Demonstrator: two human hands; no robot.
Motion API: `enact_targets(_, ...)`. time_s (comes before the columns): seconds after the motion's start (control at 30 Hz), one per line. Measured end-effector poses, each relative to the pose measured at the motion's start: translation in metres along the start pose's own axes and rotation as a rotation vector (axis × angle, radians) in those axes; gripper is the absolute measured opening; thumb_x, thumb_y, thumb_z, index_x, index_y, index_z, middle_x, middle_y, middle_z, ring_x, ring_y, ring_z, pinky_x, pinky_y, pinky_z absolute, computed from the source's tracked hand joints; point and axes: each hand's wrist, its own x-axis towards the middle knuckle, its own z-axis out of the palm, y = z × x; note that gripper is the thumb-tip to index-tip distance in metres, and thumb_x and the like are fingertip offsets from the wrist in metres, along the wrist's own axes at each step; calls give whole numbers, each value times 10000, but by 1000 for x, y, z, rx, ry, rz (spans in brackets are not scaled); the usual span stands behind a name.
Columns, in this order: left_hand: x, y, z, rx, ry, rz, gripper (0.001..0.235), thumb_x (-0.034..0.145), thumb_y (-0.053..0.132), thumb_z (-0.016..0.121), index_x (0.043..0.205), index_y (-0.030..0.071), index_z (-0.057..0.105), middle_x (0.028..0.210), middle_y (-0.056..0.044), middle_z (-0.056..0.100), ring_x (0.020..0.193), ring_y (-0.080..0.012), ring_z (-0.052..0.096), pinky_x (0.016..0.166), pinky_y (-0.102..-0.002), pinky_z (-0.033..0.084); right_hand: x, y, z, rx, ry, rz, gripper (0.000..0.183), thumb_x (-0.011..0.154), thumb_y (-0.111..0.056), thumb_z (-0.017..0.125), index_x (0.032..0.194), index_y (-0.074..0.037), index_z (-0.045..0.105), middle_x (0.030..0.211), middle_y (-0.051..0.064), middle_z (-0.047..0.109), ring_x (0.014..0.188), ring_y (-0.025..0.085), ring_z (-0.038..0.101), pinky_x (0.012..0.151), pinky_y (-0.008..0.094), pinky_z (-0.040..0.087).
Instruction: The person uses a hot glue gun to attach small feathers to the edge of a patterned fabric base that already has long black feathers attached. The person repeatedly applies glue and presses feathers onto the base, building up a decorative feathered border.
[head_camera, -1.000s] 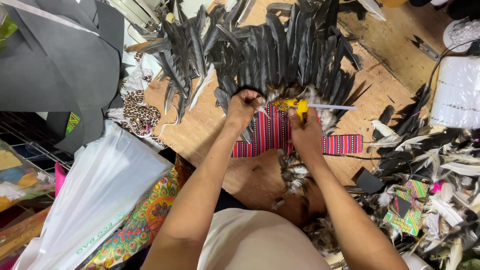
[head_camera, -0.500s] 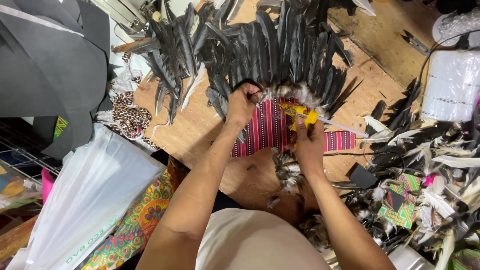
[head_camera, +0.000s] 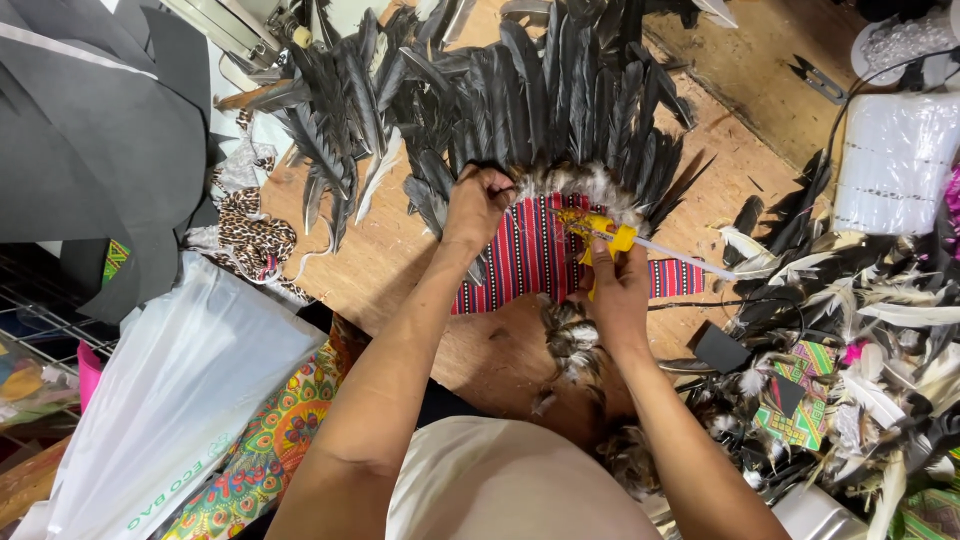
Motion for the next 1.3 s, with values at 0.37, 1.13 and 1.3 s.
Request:
enact_targets(0.37,-47,50,-81,196,51,124,223,1004,181,798,1225,182,774,1063,-70,636,1127,-378,738,1002,-504,623,-8,-9,-9,16,5,-12,282,1213,-252,546,1264,25,552,988,164,714,711,174,645,560,340,675)
enact_targets(1.13,-43,33,-97,230,-121,101,129,917,170,835,1045,182,835,1085,-83,698,1150,-393,730,989,-523,630,-34,-27,-17,76,57,70,315,1183,-287,596,1255,15,540,976,148,725,693,174,662,593,351,702)
enact_targets(1.3,-81,46,-116,-473,-343,-35,221,1020,129,811,1227,72,757,1012,-32,792,905,-128,736,833,-250,614,-33,-25,-42,198,62,74,312,1195,-364,579,1263,-60,558,877,141,715,655,247,752,459,320,662)
